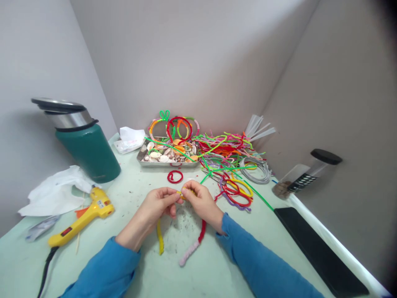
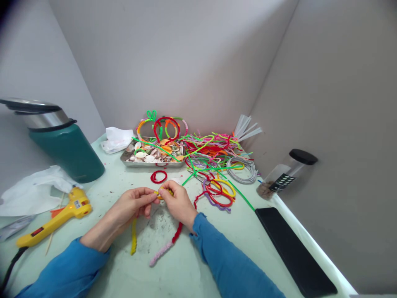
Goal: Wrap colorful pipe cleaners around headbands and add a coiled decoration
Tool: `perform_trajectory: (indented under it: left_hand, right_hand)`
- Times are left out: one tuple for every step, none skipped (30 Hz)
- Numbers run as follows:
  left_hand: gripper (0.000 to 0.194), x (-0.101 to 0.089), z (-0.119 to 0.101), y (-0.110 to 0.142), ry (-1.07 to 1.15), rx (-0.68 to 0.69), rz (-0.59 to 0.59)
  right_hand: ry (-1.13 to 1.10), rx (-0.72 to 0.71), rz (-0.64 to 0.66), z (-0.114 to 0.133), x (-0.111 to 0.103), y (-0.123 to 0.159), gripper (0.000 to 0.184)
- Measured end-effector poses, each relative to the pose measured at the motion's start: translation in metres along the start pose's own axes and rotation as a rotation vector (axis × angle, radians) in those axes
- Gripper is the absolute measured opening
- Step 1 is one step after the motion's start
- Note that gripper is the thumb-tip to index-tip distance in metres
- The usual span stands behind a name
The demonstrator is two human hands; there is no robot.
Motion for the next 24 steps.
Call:
perform_trajectory:
  left_hand:
    - [0.024, -0.0004, -0.0005, 0.0002, -0.009, 0.006, -0.011]
    - [0.024, -0.0009, -0.0008, 0.0002, -0.014, 0.017, -0.024]
    - [0.023, -0.0014, -0.001, 0.0002, -0.016, 0.027, -0.034]
    - [0.023, -0.0019, -0.0009, 0.0, -0.014, 0.036, -0.042]
    - [0.023, -0.0023, -0.0006, -0.0003, -0.008, 0.047, -0.045]
    - [0.023, -0.0027, -0.0003, -0.0007, -0.001, 0.063, -0.047]
    - [0.023, -0.003, 0.0, -0.0012, 0.006, 0.081, -0.049]
    - [0.023, -0.0033, 0.0001, -0.0017, 0.011, 0.099, -0.054]
    - [0.023, -0.0035, 0.0003, -0.0021, 0.017, 0.113, -0.059]
    - [0.023, -0.0035, 0.0004, -0.0023, 0.026, 0.121, -0.064]
    - [0.023, -0.0034, 0.0005, -0.0025, 0.042, 0.12, -0.065]
    - [0.024, -0.0032, 0.0006, -0.0025, 0.064, 0.109, -0.062]
    - [0.024, -0.0029, 0.0009, -0.0024, 0.087, 0.092, -0.056]
    - [0.024, -0.0027, 0.0012, -0.0022, 0.107, 0.075, -0.049]
    - [0.025, -0.0027, 0.0016, -0.0021, 0.121, 0.06, -0.043]
    - [0.025, -0.0029, 0.002, -0.0021, 0.128, 0.051, -0.039]
    - [0.024, -0.0033, 0.0024, -0.0022, 0.132, 0.047, -0.04]
    - [0.024, -0.0041, 0.0028, -0.0025, 0.135, 0.049, -0.045]
    - [0.023, -0.005, 0.0032, -0.0029, 0.139, 0.055, -0.054]
    - [0.023, -0.006, 0.0035, -0.0033, 0.144, 0.061, -0.063]
    - [0.023, -0.007, 0.0039, -0.0037, 0.15, 0.066, -0.073]
    - [0.023, -0.0079, 0.0042, -0.0041, 0.155, 0.068, -0.081]
    - [0.023, -0.0087, 0.0047, -0.0044, 0.155, 0.066, -0.086]
    - [0.023, -0.0094, 0.0051, -0.0047, 0.149, 0.061, -0.087]
  right_hand:
    - [0.011, -0.008, 0.009, 0.0007, -0.0008, 0.0004, 0.013]
    - [0.022, -0.015, 0.021, 0.0016, -0.0014, 0.001, 0.013]
    - [0.035, -0.02, 0.039, 0.0026, -0.0018, 0.0017, 0.013]
    - [0.047, -0.025, 0.061, 0.0038, -0.0019, 0.0025, 0.012]
    - [0.059, -0.03, 0.083, 0.0051, -0.0017, 0.0033, 0.012]
    - [0.067, -0.034, 0.106, 0.0063, -0.0012, 0.004, 0.013]
    - [0.07, -0.036, 0.125, 0.0073, -0.0004, 0.0045, 0.013]
    - [0.065, -0.035, 0.137, 0.0079, 0.0004, 0.0047, 0.013]
    - [0.049, -0.028, 0.138, 0.008, 0.0011, 0.0045, 0.013]
    - [0.022, -0.016, 0.132, 0.0075, 0.0016, 0.0039, 0.013]
    - [-0.012, -0.001, 0.123, 0.0066, 0.0019, 0.0031, 0.013]
    - [-0.05, 0.013, 0.109, 0.0054, 0.0021, 0.0021, 0.013]
    - [-0.084, 0.024, 0.094, 0.0041, 0.002, 0.0012, 0.013]
    - [-0.113, 0.033, 0.085, 0.003, 0.0019, 0.0005, 0.013]
    - [-0.137, 0.039, 0.08, 0.0024, 0.0017, 0.0, 0.014]
    - [-0.153, 0.044, 0.08, 0.0022, 0.0016, -0.0002, 0.015]
    - [-0.161, 0.048, 0.082, 0.0025, 0.0014, -0.0002, 0.015]
    - [-0.162, 0.054, 0.085, 0.0032, 0.0012, -0.0001, 0.016]
    - [-0.16, 0.063, 0.087, 0.0041, 0.001, 0.0, 0.017]
    - [-0.157, 0.074, 0.084, 0.0049, 0.0006, 0.0001, 0.018]
    - [-0.154, 0.087, 0.078, 0.0055, 0.0001, 0.0, 0.018]
    - [-0.154, 0.102, 0.072, 0.0058, -0.0003, -0.0002, 0.019]
    - [-0.158, 0.114, 0.067, 0.0058, -0.0007, -0.0004, 0.018]
    - [-0.16, 0.122, 0.065, 0.0055, -0.0008, -0.0007, 0.018]
Point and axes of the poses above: each hand's wrist, its own y-axis away from the middle knuckle, its own x-axis out of the palm, z = x × y, the point moved 2 cm from there along -y, towards the middle knuckle, and after that the axes turned 15 degrees about x, right-handed, at the moved point
